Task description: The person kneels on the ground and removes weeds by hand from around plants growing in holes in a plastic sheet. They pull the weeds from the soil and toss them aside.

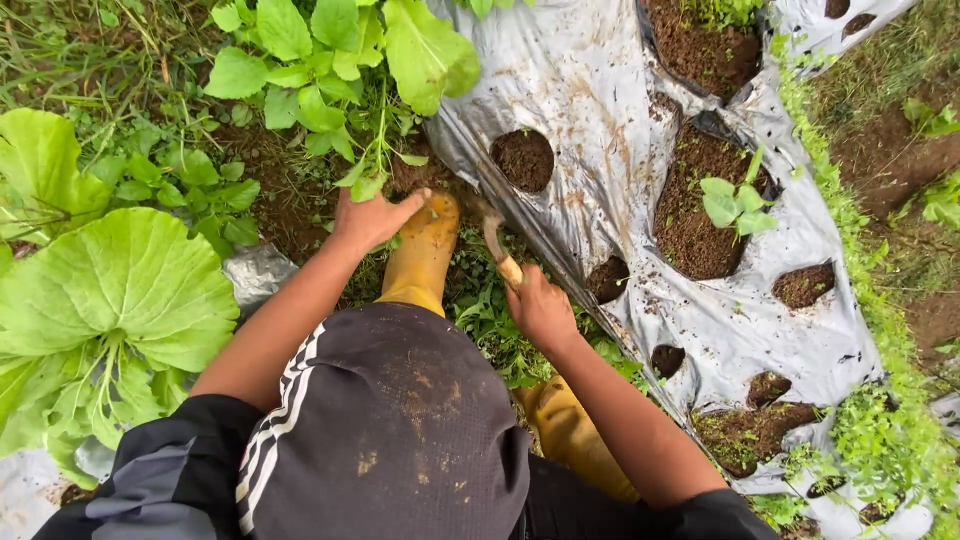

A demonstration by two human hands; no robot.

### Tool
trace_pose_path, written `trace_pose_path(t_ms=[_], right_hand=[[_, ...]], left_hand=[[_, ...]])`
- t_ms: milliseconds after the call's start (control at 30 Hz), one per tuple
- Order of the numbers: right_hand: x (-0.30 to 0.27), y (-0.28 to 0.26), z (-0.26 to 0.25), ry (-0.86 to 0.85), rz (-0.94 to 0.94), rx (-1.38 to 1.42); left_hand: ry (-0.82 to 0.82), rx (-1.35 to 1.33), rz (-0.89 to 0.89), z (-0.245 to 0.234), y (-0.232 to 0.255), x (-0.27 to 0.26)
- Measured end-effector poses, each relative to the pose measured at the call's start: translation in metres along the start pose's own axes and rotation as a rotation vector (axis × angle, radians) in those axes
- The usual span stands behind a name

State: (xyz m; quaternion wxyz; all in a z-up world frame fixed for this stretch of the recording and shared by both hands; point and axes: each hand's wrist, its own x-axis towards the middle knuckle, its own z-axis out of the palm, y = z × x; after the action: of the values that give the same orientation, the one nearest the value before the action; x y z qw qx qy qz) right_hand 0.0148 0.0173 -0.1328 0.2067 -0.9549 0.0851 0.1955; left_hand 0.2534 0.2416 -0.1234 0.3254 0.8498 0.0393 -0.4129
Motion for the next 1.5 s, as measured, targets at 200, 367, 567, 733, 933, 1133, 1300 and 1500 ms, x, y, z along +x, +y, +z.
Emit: trace_pose_path(t_ms=[200,367,567,733,933,1133,1300,1500], right_hand=[[-0.009,0.012,-0.011,0.050,-0.004,0.031],[0.028,-0.016,-0.012,-0.013,0.063,0.015],[0.016,-0.016,-0.023,-0.055,0.031,0.108],[0.053,-0.040,-0.036,0.135,-0.071,0.237],[0.132,-0.115,-0.081,0.200,-0.123,0.357],[0.133,-0.103,-0.045,0.108,-0.093,0.456],[0.133,-0.100,-0.056,0.134,-0.045,0.437],[0.149,-0.111,-0.060,0.165,0.002,0.396]], left_hand=[[0.120,0.036,0.076,0.038,-0.025,0.039],[0.177,0.057,0.077,0.058,-0.090,0.057],[0.275,0.011,0.114,0.019,-0.111,0.042],[0.289,-0.251,0.192,0.029,-0.123,0.038],[0.378,-0.094,0.601,-0.004,-0.084,0.024],[0.421,0.144,0.325,-0.010,-0.014,0.013],[0.481,0.569,0.282,0.017,-0.009,0.066],[0.487,0.775,0.386,0.015,-0.043,0.114]])
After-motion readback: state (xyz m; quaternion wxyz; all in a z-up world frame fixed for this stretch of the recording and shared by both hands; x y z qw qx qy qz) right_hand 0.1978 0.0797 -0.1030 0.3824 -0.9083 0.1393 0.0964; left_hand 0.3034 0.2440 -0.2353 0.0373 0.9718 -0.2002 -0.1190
